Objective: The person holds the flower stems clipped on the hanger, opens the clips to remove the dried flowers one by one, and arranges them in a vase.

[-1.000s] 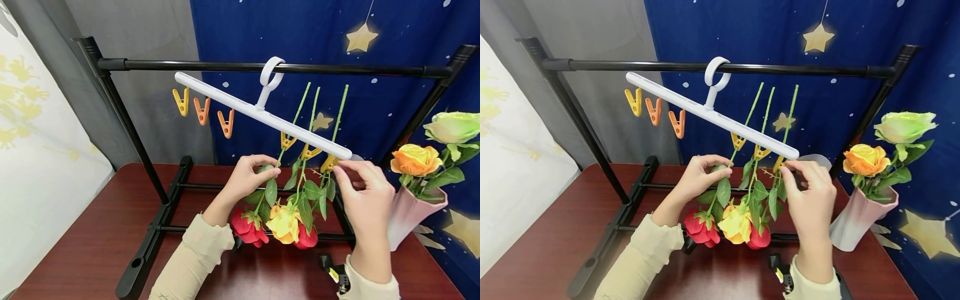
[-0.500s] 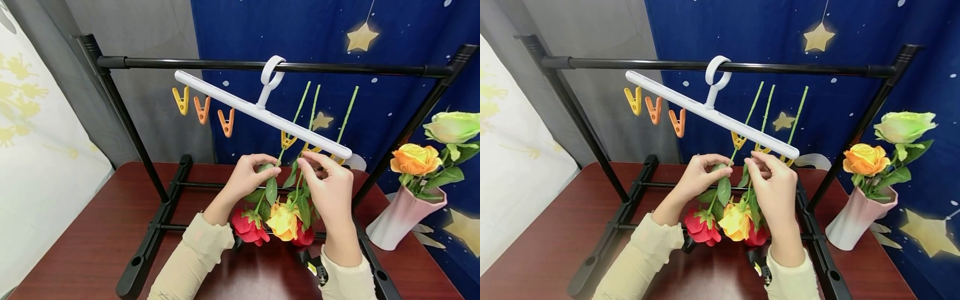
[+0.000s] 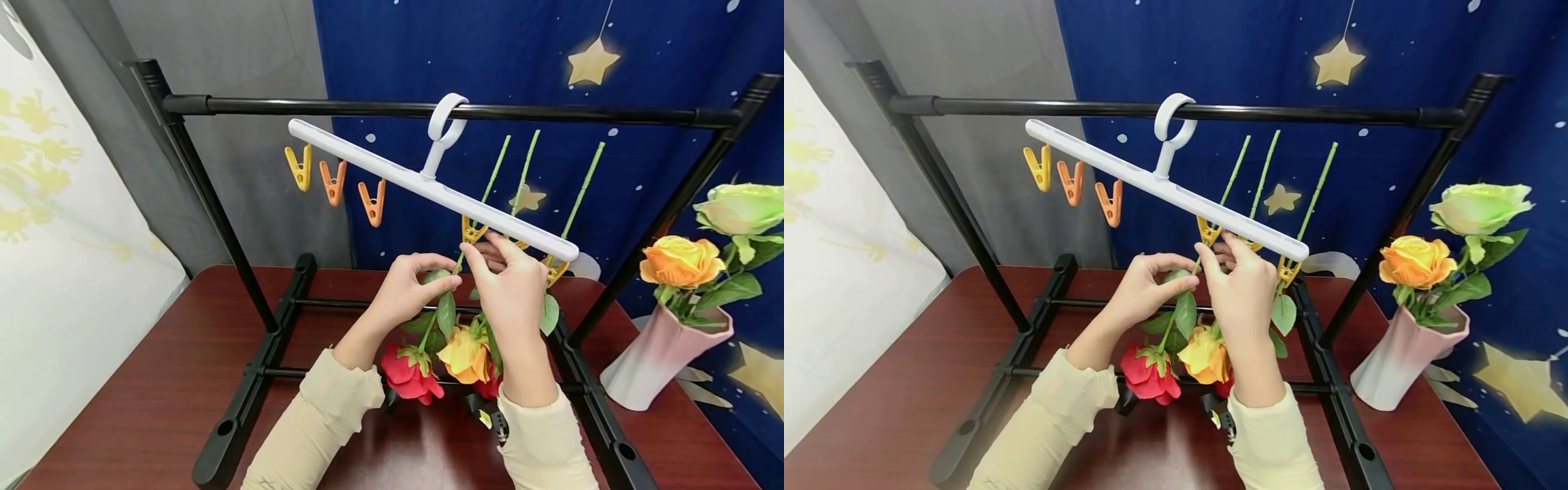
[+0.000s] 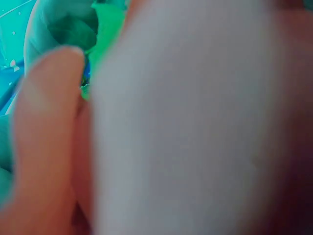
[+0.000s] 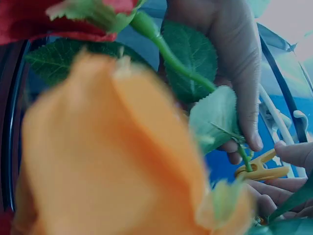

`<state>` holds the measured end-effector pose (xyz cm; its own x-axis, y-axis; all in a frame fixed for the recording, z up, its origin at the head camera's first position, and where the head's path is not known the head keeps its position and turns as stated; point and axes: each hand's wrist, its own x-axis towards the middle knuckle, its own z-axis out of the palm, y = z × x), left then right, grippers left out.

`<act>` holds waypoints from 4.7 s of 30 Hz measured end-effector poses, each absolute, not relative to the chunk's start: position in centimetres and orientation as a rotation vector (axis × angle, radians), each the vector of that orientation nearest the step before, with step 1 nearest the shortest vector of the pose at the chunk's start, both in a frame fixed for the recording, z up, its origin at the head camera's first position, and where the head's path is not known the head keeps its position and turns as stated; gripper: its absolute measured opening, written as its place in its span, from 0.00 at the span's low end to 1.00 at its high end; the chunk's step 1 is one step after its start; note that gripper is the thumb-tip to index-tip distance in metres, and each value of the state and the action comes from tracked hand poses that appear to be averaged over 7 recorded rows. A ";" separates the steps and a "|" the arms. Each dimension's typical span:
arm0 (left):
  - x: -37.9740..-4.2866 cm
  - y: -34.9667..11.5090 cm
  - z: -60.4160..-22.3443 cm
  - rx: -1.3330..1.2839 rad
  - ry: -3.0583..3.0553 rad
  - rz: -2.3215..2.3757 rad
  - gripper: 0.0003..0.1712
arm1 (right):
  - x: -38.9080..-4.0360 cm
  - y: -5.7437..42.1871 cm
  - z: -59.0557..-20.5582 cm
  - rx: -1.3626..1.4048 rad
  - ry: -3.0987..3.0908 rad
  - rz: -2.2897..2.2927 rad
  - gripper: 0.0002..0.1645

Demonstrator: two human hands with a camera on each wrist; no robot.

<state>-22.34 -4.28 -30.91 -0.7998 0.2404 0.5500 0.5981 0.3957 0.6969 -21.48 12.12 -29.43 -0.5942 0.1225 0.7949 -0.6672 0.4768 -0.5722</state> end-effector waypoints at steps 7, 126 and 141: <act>-22.1 -4.1 -30.8 -0.724 -2.292 -1.341 0.13 | -22.3 11.3 -29.1 0.414 -1.859 1.064 0.21; -18.0 -14.7 -37.1 -1.018 -2.507 -1.589 0.05 | -19.0 11.2 -33.6 0.830 -1.794 0.953 0.13; -15.9 -12.5 -35.1 -1.076 -2.497 -1.504 0.05 | -15.8 10.9 -32.6 1.272 -1.637 0.929 0.17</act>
